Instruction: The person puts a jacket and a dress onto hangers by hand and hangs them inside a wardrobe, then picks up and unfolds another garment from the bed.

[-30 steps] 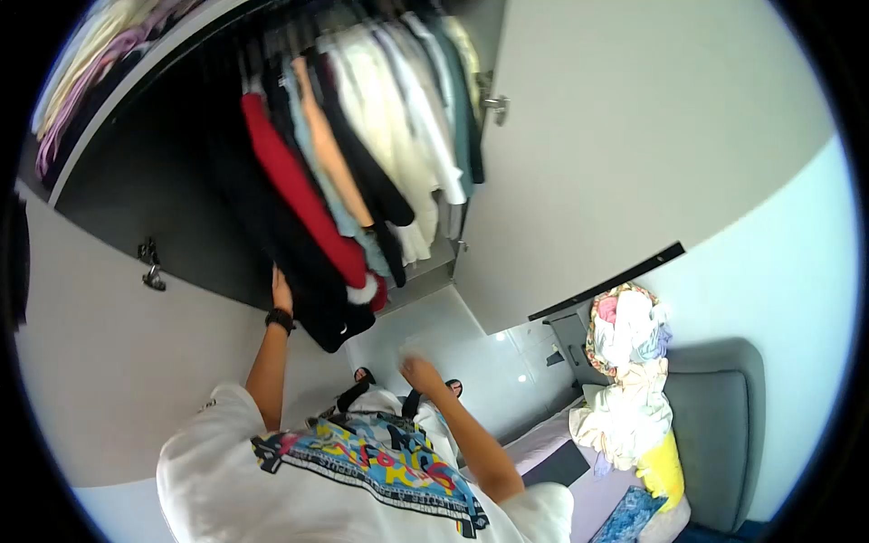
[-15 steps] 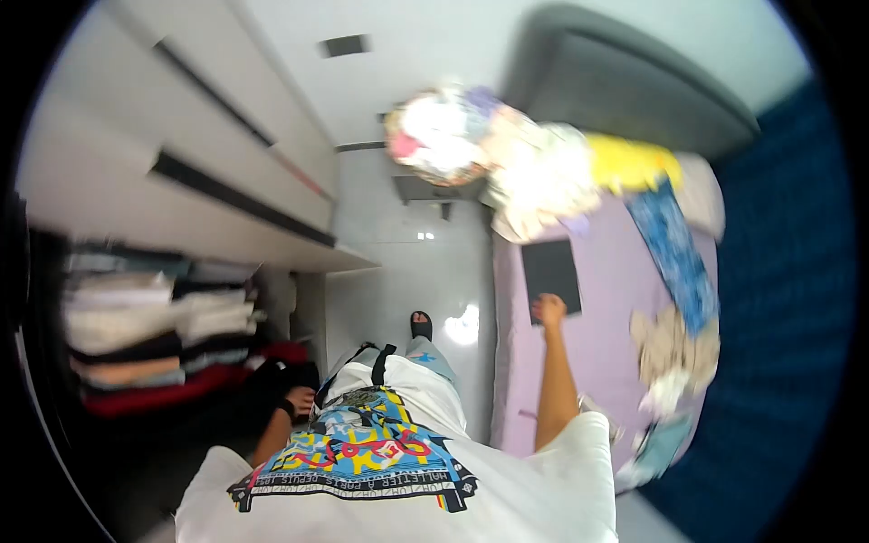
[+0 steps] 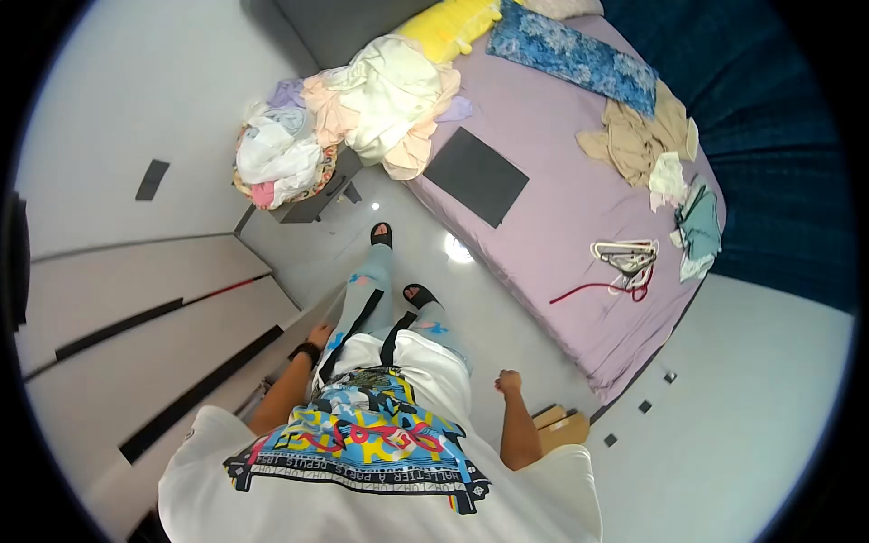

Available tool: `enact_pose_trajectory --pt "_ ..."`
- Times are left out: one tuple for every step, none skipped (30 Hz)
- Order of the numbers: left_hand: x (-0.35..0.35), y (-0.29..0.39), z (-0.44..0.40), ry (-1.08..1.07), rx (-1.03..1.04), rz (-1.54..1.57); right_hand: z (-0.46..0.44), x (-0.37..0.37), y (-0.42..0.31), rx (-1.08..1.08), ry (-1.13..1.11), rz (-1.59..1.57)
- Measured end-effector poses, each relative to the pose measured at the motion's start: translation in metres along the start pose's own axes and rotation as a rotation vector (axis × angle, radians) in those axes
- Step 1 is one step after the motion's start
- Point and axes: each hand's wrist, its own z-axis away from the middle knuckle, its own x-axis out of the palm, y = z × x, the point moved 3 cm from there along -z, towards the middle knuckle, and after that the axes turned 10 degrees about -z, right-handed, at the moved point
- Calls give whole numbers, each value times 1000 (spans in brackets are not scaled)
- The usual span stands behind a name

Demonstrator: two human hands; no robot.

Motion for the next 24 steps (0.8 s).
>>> enact_pose_trajectory --pt "1 1 -37 -68 -35 -153 9 1 -3 -6 32 -56" --pt "-1 8 -71 -136 -72 -300 25 11 -13 -26 61 -124" --pt "-26 45 -80 -176 -152 -62 39 21 -24 -49 89 -185" --pt "-61 84 -90 -207 -233 180 47 36 -29 -39 97 -184" --pt "-63 84 -135 -162 -159 48 52 58 -39 -39 62 -266" --pt "-58 84 -185 -116 -82 -79 53 82 -55 -44 29 -346" --pt "-77 113 -215 -37 -21 -106 73 106 -81 -139 -66 -237" --pt "-108 153 -238 43 26 -128 96 134 -112 -258 -123 -153" --pt "-132 185 -267 92 80 -134 122 161 -148 -406 -155 -75" --pt "-129 191 -314 324 225 -157 158 184 -186 -574 -194 21" --pt "-153 221 -339 364 286 -202 177 204 -210 -706 -110 222" --pt "-164 240 -375 346 242 -264 193 224 -226 -591 -115 126" --pt "-182 265 -394 465 296 -209 208 241 -241 -619 -148 115" --pt "-195 287 -419 453 270 -260 219 257 -248 -415 -232 -92" --pt "-202 303 -445 495 265 -260 208 266 -236 -359 -310 -145" --pt "-205 318 -465 587 255 -220 199 274 -227 -310 -326 -158" --pt "-205 324 -486 683 244 -187 189 284 -220 -261 -346 -174" --pt "-195 323 -514 645 231 -102 173 291 -212 -243 -354 -165" --pt "-194 327 -524 616 217 -21 156 298 -203 -223 -367 -164" --pt "-194 328 -530 557 177 -37 137 304 -195 -203 -388 -160" --pt "-192 327 -540 525 99 -67 119 307 -199 -188 -415 -146" --pt "-185 318 -558 460 114 163 96 310 -208 -173 -438 -184" --pt "-172 310 -564 639 173 196 75 315 -218 -147 -464 -228" --pt "-169 307 -560 629 155 172 36 317 -232 -343 -426 -49"
